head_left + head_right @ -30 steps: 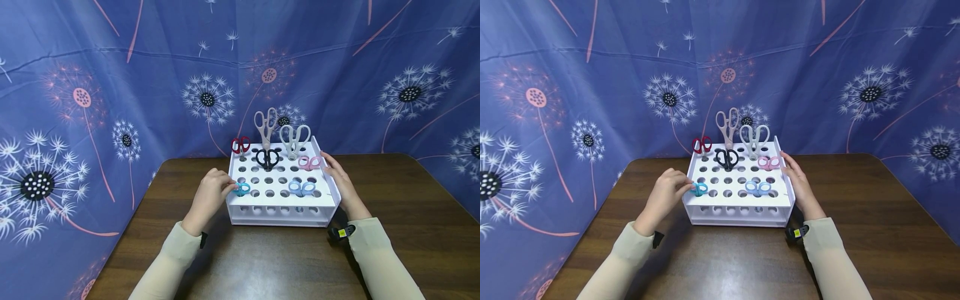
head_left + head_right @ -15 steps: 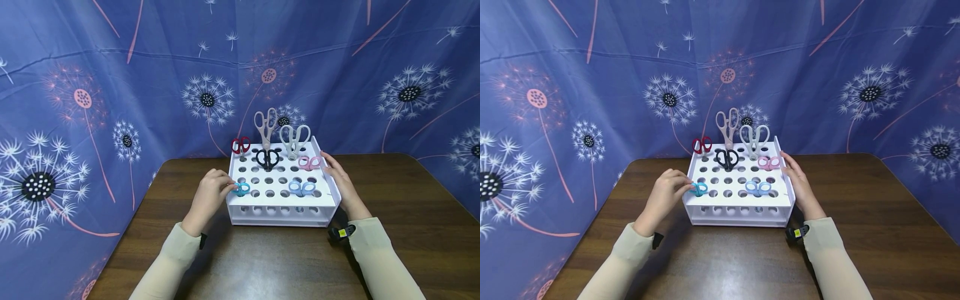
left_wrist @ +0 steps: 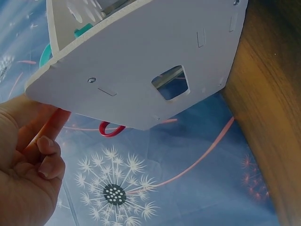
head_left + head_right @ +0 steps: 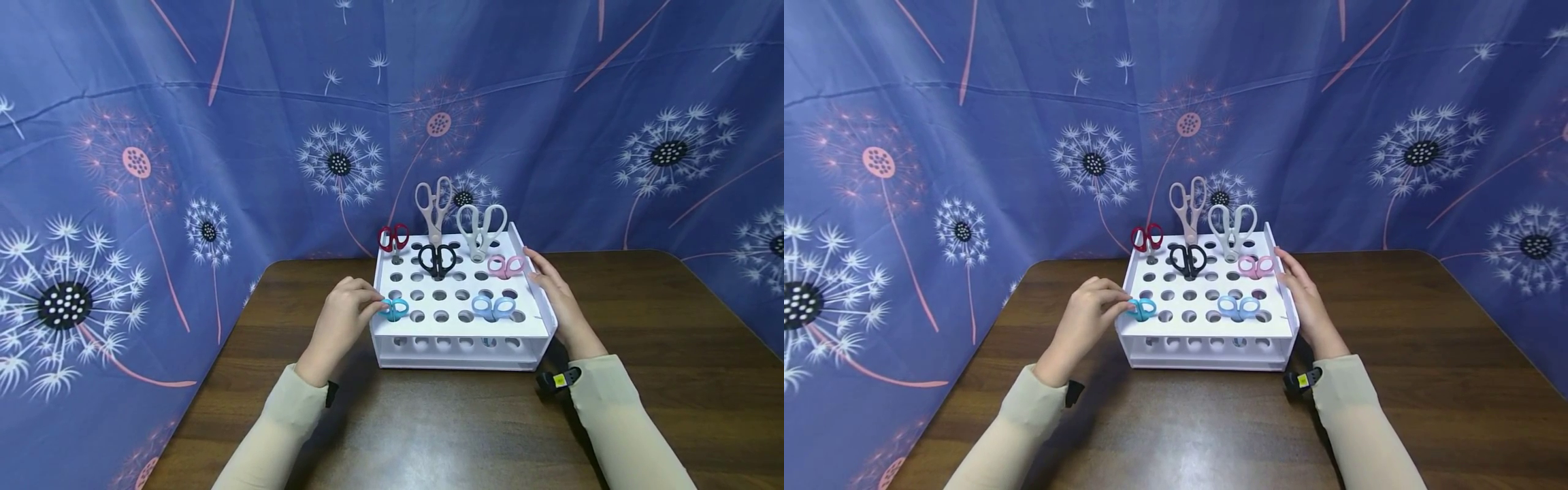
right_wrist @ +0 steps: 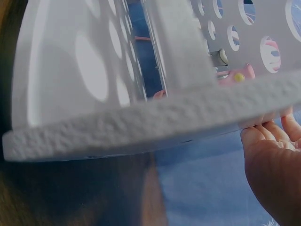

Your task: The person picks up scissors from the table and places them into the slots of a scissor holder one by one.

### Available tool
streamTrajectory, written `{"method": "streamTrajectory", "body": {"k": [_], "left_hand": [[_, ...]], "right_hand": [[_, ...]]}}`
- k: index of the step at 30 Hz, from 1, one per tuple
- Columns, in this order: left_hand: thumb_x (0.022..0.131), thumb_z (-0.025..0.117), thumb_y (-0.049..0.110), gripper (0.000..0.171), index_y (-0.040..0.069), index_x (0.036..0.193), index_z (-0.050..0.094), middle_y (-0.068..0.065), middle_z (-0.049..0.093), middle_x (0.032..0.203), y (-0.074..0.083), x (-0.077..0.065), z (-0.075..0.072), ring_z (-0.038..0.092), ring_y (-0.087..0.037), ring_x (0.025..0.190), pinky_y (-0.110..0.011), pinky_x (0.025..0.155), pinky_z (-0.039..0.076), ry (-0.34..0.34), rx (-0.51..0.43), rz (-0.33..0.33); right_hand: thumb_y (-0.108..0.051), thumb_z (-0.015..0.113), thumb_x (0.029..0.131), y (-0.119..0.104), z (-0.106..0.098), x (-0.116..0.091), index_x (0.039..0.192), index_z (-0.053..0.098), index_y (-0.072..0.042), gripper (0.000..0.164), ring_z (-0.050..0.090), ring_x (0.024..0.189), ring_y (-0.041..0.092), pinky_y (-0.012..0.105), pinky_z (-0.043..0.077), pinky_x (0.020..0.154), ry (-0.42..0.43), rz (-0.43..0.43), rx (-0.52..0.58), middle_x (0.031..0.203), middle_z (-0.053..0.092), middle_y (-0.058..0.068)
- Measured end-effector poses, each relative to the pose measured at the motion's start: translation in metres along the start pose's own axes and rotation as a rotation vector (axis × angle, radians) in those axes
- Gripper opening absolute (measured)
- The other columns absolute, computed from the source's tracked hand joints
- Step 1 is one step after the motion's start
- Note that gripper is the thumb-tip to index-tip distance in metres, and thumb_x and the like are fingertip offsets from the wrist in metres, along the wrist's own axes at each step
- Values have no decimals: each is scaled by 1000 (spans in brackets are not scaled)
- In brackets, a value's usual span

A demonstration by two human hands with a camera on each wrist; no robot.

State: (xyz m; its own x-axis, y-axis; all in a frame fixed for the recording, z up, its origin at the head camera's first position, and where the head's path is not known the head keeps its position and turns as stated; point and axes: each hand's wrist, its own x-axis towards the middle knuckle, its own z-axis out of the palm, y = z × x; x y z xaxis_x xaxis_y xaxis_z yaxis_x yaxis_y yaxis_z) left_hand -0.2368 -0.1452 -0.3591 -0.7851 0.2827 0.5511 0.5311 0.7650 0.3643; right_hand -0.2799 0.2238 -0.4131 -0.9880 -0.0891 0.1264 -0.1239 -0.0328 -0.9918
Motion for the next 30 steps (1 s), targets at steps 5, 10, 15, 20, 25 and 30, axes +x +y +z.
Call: {"method": "streamTrajectory", "body": {"k": [5,10,15,20,25,30], "left_hand": [[80,79,21,14,9,86,79,2,70,84,-1,2,2,56,-12,82,-28,72,48,22,-50,-5],[82,78,18,19,10,99,77,-1,72,96,-8,5,8,59,-16,87,-30,72,51,76,-151,-68],[84,75,15,36,10,119,70,-6,68,117,-18,10,12,63,-26,101,-39,85,53,87,-267,-176],[85,75,17,47,12,130,63,-8,62,131,-28,13,15,57,-27,120,-43,102,44,66,-367,-245],[85,75,20,54,14,136,58,-7,57,138,-36,15,16,52,-30,126,-47,108,39,42,-449,-306],[86,73,24,56,18,139,55,-2,54,143,-41,16,17,48,-32,130,-47,111,35,3,-517,-378]], "right_hand": [[-28,40,103,0,-1,0,154,27,-25,52,44,116,4,10,45,85,3,-1,13,158,18,9],[-27,40,104,0,-1,-1,154,28,-24,52,47,113,2,11,46,85,-3,-15,32,155,24,6],[-26,40,104,0,-1,-2,154,28,-23,52,51,109,1,13,48,84,-18,-23,59,150,30,4],[-28,39,103,-1,0,-3,154,28,-25,52,45,115,3,11,46,85,0,-2,2,156,24,6],[-30,39,103,-3,1,-2,154,27,-26,52,40,121,7,10,44,86,7,13,-28,160,17,9],[-30,39,103,-3,2,-2,154,27,-26,52,41,120,8,11,45,86,5,16,-25,160,17,10]]}}
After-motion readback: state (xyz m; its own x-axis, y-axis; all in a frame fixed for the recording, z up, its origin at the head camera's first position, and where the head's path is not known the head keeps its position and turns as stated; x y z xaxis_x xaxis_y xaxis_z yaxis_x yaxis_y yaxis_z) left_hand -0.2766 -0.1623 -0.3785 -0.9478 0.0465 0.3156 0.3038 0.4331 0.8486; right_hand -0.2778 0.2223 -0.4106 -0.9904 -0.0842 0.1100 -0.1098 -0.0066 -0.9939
